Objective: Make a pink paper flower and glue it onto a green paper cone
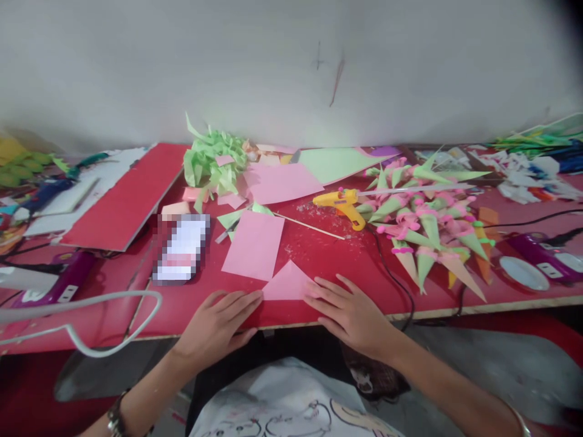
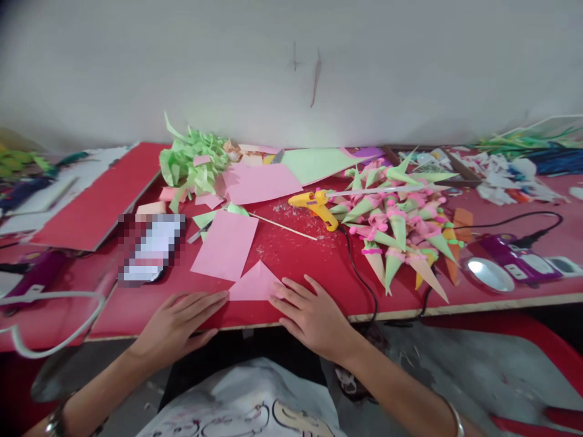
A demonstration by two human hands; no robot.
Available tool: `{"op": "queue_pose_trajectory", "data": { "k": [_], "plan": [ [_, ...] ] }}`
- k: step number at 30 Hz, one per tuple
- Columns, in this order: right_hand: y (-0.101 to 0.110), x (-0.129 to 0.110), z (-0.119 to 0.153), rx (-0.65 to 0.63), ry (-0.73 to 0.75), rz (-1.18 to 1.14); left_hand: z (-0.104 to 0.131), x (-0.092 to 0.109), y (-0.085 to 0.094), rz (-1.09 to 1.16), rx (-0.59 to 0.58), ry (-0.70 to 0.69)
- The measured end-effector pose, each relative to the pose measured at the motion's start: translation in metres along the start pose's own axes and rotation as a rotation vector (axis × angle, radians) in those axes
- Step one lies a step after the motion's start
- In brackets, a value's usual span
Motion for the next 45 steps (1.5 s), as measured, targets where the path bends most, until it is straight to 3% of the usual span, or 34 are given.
{"op": "queue_pose_trajectory", "data": {
  "k": [15,19,24,29,33,38,45],
  "plan": [
    [0.02,0.02,0.036,0.067,-0.17,0.049,0.004,-0.011,0.003,0.096,0.033,0.049],
    [0.025,0.021,0.025,0.115,-0.186,-0.034,-0.01,-0.012,0.007,0.121,0.041,0.112],
    [0.015,0.019,-0.006,0.266,-0.271,-0.279,-0.041,-0.007,0.001,0.168,0.043,0.314],
    [0.002,0.009,-0.027,0.269,-0.306,-0.194,-0.057,0.005,-0.005,0.222,0.015,0.33],
    [0.004,0.006,-0.028,0.303,-0.279,-0.171,-0.054,0.005,0.002,0.181,0.076,0.382],
    [0.011,0.001,-0.026,0.292,-0.161,-0.264,-0.052,0.012,0.007,0.264,0.136,0.216],
    [0.024,-0.002,-0.022,0.015,-0.024,-0.305,-0.047,0.008,0.015,0.452,0.283,0.024]
  ]
}}
Point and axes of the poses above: each hand's wrist, its own z-axis away from the middle knuckle, its own y-axis out of the back of the hand, x = y × z, the point moved 5 cm from there along -z, towards the middle knuckle, and after that the axes turned 12 degrees about -z, right-handed, at the moved point
